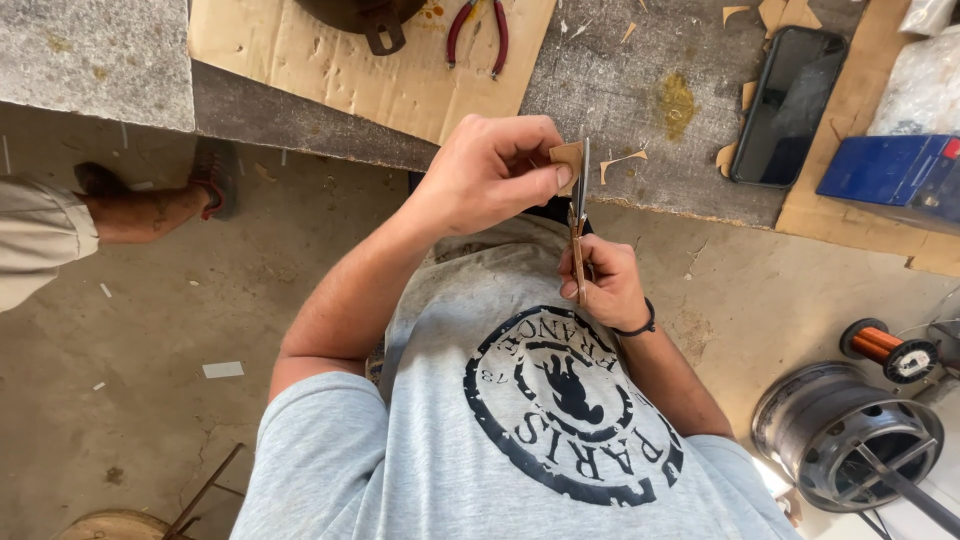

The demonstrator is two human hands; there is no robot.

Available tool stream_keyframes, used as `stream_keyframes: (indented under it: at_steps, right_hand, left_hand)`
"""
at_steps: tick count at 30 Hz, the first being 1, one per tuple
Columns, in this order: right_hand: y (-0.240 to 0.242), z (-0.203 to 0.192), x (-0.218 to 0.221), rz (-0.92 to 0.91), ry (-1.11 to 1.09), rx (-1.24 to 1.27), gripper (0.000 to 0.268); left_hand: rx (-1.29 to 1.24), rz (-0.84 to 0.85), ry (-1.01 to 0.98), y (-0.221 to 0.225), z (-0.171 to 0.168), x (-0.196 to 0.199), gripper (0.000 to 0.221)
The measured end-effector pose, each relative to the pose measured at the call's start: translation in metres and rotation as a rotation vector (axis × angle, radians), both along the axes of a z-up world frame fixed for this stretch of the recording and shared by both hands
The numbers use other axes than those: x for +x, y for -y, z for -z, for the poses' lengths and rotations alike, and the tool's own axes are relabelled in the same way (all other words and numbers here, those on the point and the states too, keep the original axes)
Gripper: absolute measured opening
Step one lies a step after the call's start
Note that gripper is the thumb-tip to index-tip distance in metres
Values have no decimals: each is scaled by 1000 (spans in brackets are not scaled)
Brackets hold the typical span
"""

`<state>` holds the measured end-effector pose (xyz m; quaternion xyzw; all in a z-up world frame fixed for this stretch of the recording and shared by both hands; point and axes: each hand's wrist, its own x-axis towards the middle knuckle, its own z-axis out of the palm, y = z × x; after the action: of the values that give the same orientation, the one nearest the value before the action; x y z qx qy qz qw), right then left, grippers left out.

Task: Trimming small cardboard or paper strips using scissors at a workbench, likely for motor insulation.

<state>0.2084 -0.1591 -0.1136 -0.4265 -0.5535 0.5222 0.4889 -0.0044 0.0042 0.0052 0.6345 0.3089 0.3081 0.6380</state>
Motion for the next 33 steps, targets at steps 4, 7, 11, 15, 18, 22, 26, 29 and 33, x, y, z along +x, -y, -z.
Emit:
stream_keyframes:
  at_steps: [4,7,11,15,18,22,26,29,33]
  right_hand:
    - [2,1,1,-5,20,3,46]
    - [3,2,1,-11,27,4,46]
    - [3,5,2,-9,33,16,47]
    - [4,6,4,-16,45,15,48]
    - [4,8,5,-25,46,24,48]
    - [4,8,7,-40,44,24,47]
    - [5,9,7,-41,39,19,46]
    - [4,7,7,-50,45,11,46]
    - [3,6,9,-73,66,-1,44]
  left_hand:
    - [-1,12,1,0,0,-1,6]
    - [-15,20,-2,0,-3,0,5]
    - [-27,23,4,-1,-2,0,6]
    - [-42,44,-14,-2,-1,-1,4]
    - [-48,57,-25,-4,-2,-5,4]
    - [-38,68,-29,-6,2,-6,6]
    - [-61,85,-28,-7,3,-7,5]
    - [-87,105,-18,-8,8,-9,5]
    - [-78,130,-15,-10,10,-12,7]
